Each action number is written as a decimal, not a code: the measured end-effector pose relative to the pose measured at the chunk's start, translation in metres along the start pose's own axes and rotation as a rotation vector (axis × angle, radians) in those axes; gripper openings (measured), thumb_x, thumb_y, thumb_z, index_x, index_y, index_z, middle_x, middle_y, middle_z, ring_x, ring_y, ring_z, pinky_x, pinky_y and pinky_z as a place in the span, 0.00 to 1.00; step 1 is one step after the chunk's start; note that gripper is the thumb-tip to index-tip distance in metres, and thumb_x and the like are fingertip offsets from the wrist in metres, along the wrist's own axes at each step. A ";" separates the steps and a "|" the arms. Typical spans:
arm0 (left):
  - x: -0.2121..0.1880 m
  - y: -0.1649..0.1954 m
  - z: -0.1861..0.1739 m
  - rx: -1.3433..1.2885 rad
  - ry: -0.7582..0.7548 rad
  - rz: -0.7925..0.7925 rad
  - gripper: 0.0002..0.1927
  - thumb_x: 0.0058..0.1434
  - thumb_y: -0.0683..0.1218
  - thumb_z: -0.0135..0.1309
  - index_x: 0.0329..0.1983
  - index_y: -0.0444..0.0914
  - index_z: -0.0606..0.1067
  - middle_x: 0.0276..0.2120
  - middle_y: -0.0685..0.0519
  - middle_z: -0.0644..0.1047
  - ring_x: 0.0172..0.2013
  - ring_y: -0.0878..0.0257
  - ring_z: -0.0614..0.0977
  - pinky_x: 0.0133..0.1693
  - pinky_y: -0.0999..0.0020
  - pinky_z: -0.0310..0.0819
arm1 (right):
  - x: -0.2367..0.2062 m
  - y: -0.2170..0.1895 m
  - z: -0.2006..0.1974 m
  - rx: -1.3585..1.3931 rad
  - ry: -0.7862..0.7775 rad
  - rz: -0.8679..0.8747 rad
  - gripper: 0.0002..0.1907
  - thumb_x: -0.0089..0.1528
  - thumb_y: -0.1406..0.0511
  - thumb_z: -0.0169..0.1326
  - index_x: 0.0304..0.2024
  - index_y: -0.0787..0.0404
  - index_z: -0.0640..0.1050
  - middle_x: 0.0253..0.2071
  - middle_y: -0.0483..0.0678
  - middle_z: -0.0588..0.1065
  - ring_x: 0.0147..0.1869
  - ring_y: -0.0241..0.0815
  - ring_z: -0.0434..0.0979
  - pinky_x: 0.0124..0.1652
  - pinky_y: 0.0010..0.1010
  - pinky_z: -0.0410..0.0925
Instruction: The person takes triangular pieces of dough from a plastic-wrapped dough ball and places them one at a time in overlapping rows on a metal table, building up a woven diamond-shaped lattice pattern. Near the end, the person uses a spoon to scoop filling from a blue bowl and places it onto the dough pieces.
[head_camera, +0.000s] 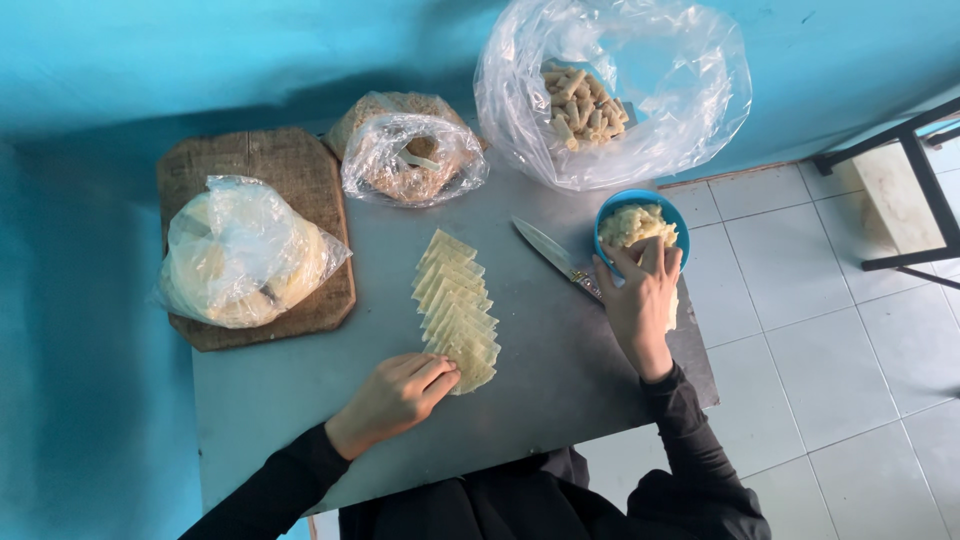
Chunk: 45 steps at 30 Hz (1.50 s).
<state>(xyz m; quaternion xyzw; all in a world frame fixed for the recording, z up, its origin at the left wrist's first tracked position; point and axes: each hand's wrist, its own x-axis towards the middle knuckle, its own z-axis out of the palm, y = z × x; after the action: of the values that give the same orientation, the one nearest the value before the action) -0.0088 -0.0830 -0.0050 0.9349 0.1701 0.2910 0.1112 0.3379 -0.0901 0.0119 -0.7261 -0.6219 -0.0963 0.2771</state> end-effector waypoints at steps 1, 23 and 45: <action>0.000 -0.001 0.001 0.001 0.005 -0.001 0.08 0.56 0.39 0.58 0.40 0.35 0.78 0.39 0.53 0.79 0.42 0.59 0.84 0.44 0.65 0.80 | 0.000 0.000 0.001 0.001 0.005 0.011 0.13 0.60 0.64 0.67 0.47 0.56 0.86 0.42 0.48 0.66 0.50 0.51 0.63 0.54 0.41 0.62; 0.000 -0.011 -0.012 -0.047 -0.033 0.102 0.10 0.57 0.39 0.58 0.43 0.33 0.79 0.44 0.51 0.80 0.48 0.57 0.83 0.46 0.64 0.79 | -0.008 -0.026 -0.022 0.305 -0.003 -0.103 0.22 0.64 0.65 0.64 0.59 0.60 0.76 0.55 0.55 0.61 0.61 0.52 0.63 0.64 0.43 0.59; -0.008 -0.021 0.001 0.043 -0.056 0.070 0.12 0.58 0.42 0.54 0.43 0.34 0.80 0.46 0.51 0.81 0.51 0.56 0.82 0.54 0.63 0.78 | -0.014 -0.074 0.014 0.094 -0.298 -0.927 0.29 0.65 0.51 0.54 0.69 0.40 0.71 0.57 0.49 0.68 0.57 0.48 0.68 0.51 0.39 0.65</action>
<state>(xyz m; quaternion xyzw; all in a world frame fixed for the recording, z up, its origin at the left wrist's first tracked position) -0.0196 -0.0666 -0.0159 0.9503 0.1401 0.2647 0.0854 0.2610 -0.0896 0.0146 -0.3653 -0.9163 -0.0764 0.1452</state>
